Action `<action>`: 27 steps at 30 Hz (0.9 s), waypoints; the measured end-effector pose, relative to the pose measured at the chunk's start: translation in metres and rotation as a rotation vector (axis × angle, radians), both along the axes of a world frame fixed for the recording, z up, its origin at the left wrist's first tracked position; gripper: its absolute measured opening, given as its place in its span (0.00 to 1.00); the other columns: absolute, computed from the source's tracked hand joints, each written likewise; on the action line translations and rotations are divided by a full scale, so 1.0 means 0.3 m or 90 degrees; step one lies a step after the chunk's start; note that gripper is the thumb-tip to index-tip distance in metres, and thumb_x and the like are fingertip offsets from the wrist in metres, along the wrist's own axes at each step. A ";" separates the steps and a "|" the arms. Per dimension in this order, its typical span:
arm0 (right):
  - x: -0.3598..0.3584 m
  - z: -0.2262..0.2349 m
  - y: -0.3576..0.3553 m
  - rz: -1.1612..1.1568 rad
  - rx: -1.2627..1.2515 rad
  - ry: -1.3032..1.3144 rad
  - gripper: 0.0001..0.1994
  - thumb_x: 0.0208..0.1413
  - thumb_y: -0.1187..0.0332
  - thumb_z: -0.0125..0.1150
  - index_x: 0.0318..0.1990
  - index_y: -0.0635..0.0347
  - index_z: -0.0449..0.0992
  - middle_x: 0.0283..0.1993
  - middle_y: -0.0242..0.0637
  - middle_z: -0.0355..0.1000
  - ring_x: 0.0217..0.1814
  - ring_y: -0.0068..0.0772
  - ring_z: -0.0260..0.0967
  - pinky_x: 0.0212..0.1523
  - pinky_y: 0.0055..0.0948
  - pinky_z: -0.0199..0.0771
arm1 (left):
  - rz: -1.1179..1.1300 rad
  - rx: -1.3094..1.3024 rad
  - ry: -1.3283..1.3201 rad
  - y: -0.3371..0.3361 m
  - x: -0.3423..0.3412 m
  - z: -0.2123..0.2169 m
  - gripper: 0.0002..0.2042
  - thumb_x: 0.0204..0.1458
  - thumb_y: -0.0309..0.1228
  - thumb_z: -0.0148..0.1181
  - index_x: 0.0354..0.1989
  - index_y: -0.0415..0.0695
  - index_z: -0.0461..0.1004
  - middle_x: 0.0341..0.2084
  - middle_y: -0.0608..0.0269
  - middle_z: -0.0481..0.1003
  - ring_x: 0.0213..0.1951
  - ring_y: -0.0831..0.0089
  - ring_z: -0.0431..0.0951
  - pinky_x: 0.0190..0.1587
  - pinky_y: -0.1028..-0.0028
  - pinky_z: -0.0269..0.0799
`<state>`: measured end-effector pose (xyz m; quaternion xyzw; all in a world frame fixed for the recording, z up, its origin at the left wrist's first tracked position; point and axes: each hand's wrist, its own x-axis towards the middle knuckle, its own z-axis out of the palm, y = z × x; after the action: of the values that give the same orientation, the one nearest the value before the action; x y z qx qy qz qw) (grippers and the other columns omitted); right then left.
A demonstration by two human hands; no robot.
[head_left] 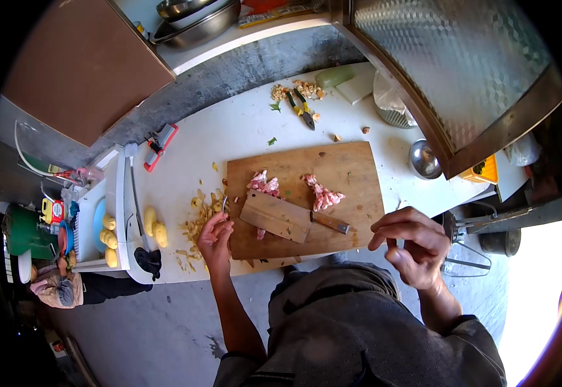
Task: The person chops raw meat into small pieces on a wooden cutting board using a large cleaver. They transfer the chopped meat into a metal bowl. The person then retrieves a white vegetable from a plastic bag and chops it into small pieces on the same board.
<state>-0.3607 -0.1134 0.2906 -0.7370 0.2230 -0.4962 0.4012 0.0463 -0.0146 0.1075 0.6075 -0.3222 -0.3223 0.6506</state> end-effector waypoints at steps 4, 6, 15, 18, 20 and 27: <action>0.096 0.231 0.017 0.078 -0.172 -0.161 0.21 0.60 0.61 0.77 0.52 0.70 0.82 0.51 0.53 0.78 0.44 0.43 0.84 0.38 0.35 0.89 | 0.015 0.020 0.035 0.071 -0.014 -0.012 0.20 0.60 0.16 0.65 0.61 0.34 0.77 0.53 0.53 0.81 0.48 0.69 0.84 0.52 0.72 0.80; 0.103 0.275 -0.006 0.094 -0.231 -0.154 0.21 0.60 0.62 0.77 0.53 0.69 0.81 0.51 0.53 0.78 0.45 0.43 0.84 0.38 0.35 0.89 | 0.009 0.067 0.045 0.064 -0.006 -0.009 0.19 0.60 0.18 0.66 0.61 0.33 0.77 0.53 0.53 0.81 0.48 0.69 0.84 0.52 0.72 0.81; 0.199 0.379 -0.021 0.159 -0.338 -0.116 0.22 0.60 0.64 0.76 0.56 0.67 0.80 0.54 0.52 0.79 0.49 0.44 0.83 0.39 0.34 0.88 | 0.031 0.009 -0.016 0.223 0.055 -0.089 0.16 0.61 0.21 0.68 0.57 0.34 0.80 0.48 0.58 0.83 0.45 0.72 0.83 0.49 0.73 0.80; 0.220 0.429 -0.003 0.172 -0.370 -0.118 0.22 0.60 0.65 0.76 0.57 0.67 0.80 0.55 0.51 0.79 0.51 0.45 0.82 0.39 0.34 0.87 | 0.029 -0.024 0.030 0.207 0.046 -0.054 0.16 0.61 0.21 0.68 0.56 0.34 0.80 0.47 0.59 0.83 0.45 0.74 0.82 0.50 0.74 0.79; 0.230 0.468 -0.001 0.183 -0.392 -0.120 0.22 0.59 0.66 0.76 0.58 0.66 0.79 0.56 0.51 0.79 0.51 0.45 0.82 0.39 0.33 0.87 | 0.029 -0.007 0.068 0.280 0.045 -0.059 0.16 0.61 0.21 0.68 0.57 0.34 0.80 0.46 0.59 0.84 0.46 0.74 0.82 0.51 0.74 0.78; 0.276 0.410 -0.059 0.154 -0.396 -0.082 0.24 0.59 0.68 0.76 0.61 0.65 0.78 0.58 0.50 0.79 0.55 0.46 0.81 0.39 0.33 0.86 | 0.009 0.037 0.078 0.249 0.119 -0.036 0.16 0.61 0.20 0.66 0.57 0.33 0.79 0.47 0.58 0.84 0.47 0.73 0.83 0.52 0.74 0.79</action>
<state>-0.2781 -0.1311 0.4137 -0.8124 -0.0540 -0.5346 0.2265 0.0820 0.0601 0.0967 0.6076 -0.2683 -0.3632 0.6534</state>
